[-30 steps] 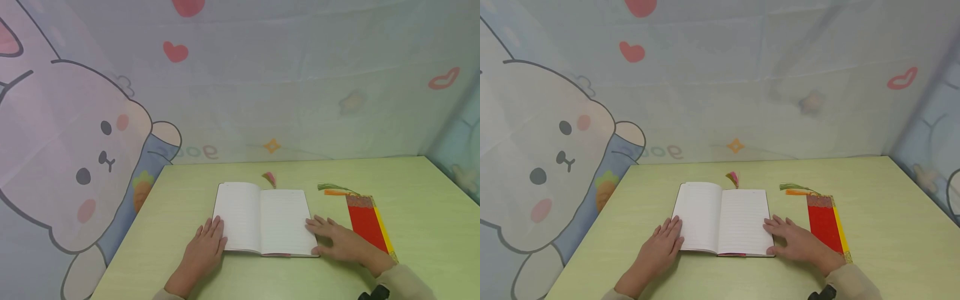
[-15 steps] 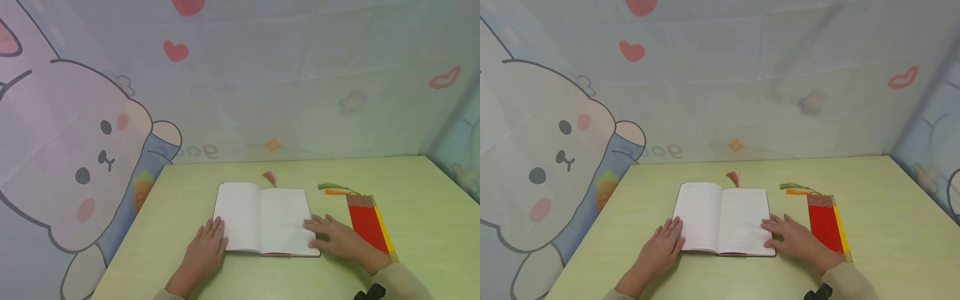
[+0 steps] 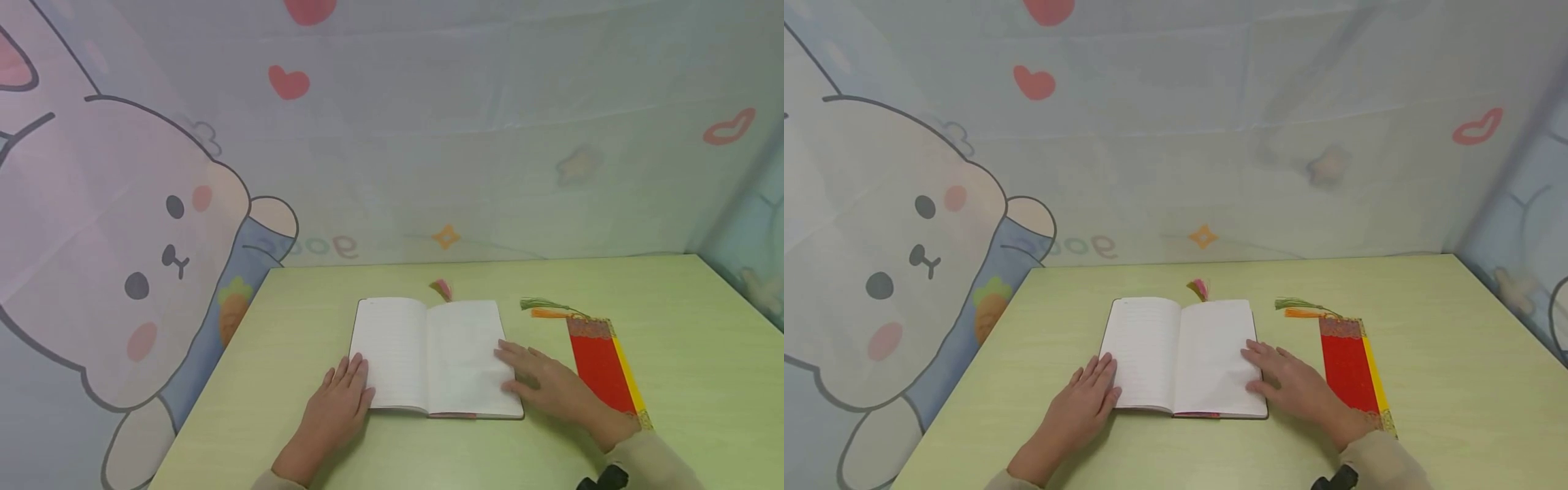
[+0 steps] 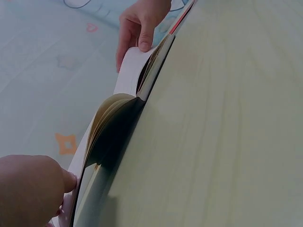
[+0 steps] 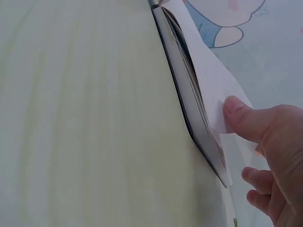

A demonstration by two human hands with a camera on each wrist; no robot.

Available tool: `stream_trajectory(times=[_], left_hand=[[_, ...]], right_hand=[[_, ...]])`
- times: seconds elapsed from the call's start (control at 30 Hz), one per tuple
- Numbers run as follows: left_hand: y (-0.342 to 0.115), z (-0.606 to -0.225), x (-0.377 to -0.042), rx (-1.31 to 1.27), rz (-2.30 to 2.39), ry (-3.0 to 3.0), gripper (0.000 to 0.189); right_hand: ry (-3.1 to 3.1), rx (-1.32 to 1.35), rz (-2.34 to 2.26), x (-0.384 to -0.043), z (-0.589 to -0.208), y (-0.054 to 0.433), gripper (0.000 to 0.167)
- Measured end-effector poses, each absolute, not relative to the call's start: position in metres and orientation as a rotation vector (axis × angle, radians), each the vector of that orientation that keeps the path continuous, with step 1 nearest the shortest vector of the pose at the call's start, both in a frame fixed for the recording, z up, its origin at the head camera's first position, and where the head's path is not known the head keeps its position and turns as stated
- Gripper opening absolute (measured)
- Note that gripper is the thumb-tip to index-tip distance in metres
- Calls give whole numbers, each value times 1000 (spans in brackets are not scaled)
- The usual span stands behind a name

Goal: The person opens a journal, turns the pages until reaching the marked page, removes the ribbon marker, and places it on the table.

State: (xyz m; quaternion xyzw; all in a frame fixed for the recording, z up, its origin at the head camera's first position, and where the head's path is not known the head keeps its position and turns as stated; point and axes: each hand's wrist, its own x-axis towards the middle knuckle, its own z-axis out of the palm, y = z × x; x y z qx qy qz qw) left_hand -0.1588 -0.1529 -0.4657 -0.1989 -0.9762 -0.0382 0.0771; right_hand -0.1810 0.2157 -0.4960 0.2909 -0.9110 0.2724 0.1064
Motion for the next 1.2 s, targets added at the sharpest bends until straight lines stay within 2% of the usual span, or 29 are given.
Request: stream_trajectory(times=[0.3,0.47,0.67,0.97,1.2], left_hand=[[-153,-467,-160,-599,-135,-2945,52],[-152,-467,-160,-599,-131,-2952,52],[-153,-468,-159,-592,-121,-2954,52],[-153,-467,-160,-593,-112,-2929,52],[-151,-466,-160,-591,-110,-2925,52]], right_hand=[[-2759,741,918,-182,-495,208,88],[-2788,700,987,-184,-496,204,96],[-2737,729,1094,-181,-489,198,93],[-2659,816,1117,-177,-477,193,78],[-2588,960,1163,-173,-474,190,82]])
